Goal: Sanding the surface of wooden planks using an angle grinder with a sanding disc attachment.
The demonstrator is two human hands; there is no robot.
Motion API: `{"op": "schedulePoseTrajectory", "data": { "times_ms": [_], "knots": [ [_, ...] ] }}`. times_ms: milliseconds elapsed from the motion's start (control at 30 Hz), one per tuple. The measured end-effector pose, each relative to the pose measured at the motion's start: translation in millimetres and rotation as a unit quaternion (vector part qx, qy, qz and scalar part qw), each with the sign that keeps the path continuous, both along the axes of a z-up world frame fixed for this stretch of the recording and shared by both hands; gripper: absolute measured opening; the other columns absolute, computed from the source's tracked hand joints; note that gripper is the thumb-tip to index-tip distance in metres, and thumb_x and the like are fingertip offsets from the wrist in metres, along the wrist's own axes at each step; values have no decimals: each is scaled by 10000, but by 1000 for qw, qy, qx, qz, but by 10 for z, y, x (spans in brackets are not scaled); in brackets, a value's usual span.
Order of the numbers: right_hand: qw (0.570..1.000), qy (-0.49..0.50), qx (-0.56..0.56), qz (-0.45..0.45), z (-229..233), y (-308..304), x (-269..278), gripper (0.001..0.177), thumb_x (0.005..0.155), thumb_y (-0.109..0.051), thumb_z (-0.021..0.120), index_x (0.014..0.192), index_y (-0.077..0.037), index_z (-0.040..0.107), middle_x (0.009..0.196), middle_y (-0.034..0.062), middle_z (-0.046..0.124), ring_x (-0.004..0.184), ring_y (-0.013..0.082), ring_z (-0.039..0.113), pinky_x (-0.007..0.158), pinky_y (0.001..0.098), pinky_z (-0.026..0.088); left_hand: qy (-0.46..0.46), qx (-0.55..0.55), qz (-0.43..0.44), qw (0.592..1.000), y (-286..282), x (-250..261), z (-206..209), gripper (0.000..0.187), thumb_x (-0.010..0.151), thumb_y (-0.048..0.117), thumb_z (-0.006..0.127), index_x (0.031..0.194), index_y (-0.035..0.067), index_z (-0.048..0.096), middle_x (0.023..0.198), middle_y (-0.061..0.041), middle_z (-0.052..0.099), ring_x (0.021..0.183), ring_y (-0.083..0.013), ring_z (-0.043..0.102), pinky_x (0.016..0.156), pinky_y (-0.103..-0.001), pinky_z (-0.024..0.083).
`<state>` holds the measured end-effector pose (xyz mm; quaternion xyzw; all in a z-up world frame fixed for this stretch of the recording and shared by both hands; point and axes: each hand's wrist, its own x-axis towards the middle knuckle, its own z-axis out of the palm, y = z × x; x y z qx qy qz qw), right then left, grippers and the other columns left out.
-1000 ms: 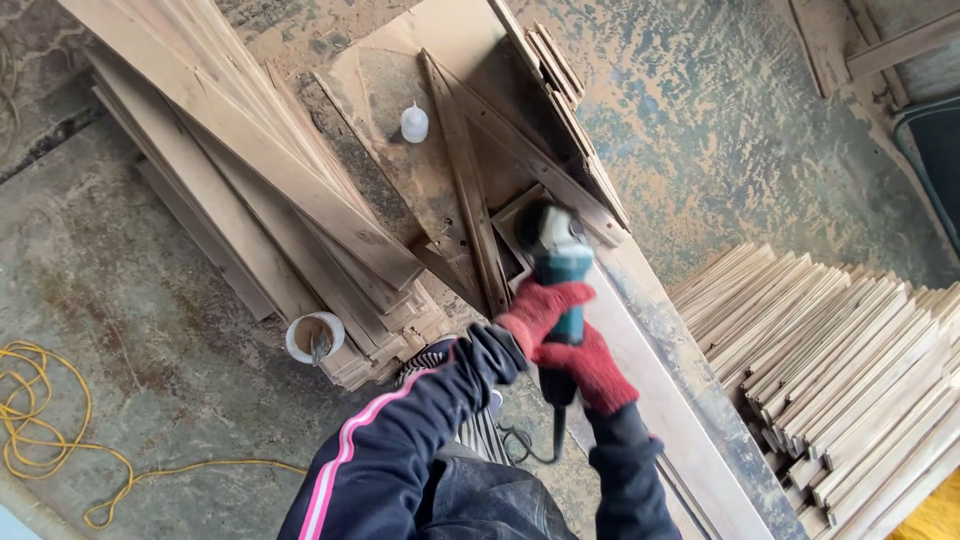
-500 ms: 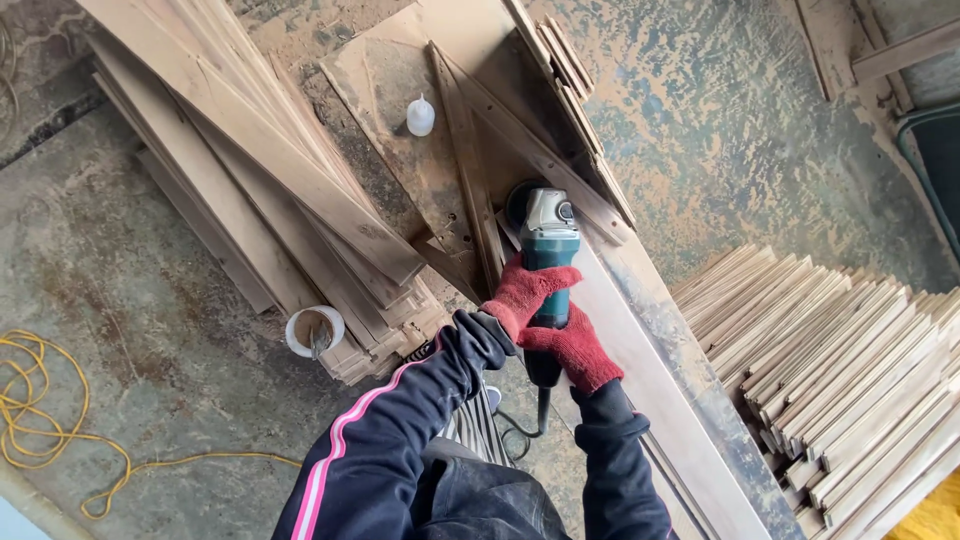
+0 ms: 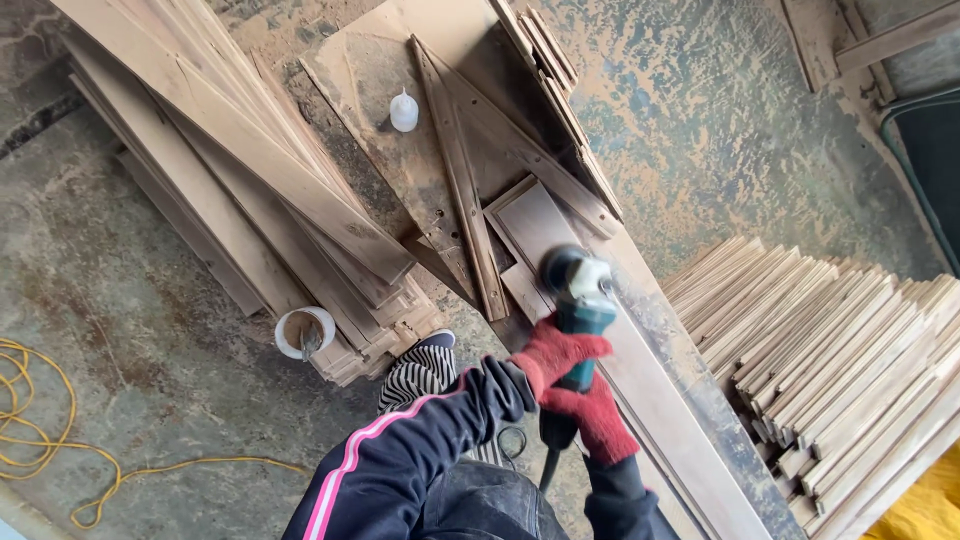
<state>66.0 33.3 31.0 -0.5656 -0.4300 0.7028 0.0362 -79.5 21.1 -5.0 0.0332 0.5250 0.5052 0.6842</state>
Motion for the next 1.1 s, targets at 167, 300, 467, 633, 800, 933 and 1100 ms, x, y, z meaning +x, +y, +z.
{"op": "schedulePoseTrajectory", "data": {
  "times_ms": [167,300,467,633,800,933,1100],
  "knots": [
    [986,-99,80,104,16,284,-880,433,524,-159,952,901,-56,764,700,159,731,635,315,728,690,432,597,44,-91,65,993,329,-390,-501,688,548,449,972,1163,223,762,1010,-58,785,1015,-332,744,872,-488,589],
    [979,-100,98,146,38,443,-1204,493,510,-221,965,927,-77,746,775,137,723,770,280,705,783,410,569,52,-60,167,983,371,-809,-414,643,558,323,963,1118,123,719,778,-73,691,743,-245,705,671,-362,502],
    [976,-143,90,136,135,429,-874,571,498,-241,980,993,-71,751,844,137,725,861,286,699,851,445,557,14,-81,125,989,464,-347,-684,874,544,423,997,1298,140,657,1123,-152,752,1116,-375,705,893,-557,561],
    [980,-183,56,53,89,305,81,480,519,-147,968,939,-22,772,790,190,732,771,327,700,810,469,565,-11,-62,39,997,418,407,-233,682,547,332,961,1172,167,740,1043,-103,769,1069,-326,726,866,-470,588],
    [989,-115,66,58,179,338,-87,312,524,-145,927,757,-12,767,575,176,687,554,293,707,658,408,602,-18,-82,33,996,441,336,-285,655,571,338,949,1169,177,736,1012,-108,765,1021,-323,735,839,-479,595],
    [986,-114,64,105,94,516,-565,478,487,-152,955,923,-59,783,763,145,737,716,289,711,757,417,582,-23,-84,107,990,497,-237,-208,630,605,330,951,1164,133,737,979,-136,757,970,-365,740,722,-552,576],
    [980,-106,81,148,125,742,-1023,496,501,-183,968,929,-56,752,772,134,708,760,283,697,769,401,570,-6,-81,175,981,715,-582,-670,563,594,281,966,1102,177,745,864,-127,750,815,-342,756,599,-524,613]
  ]
}}
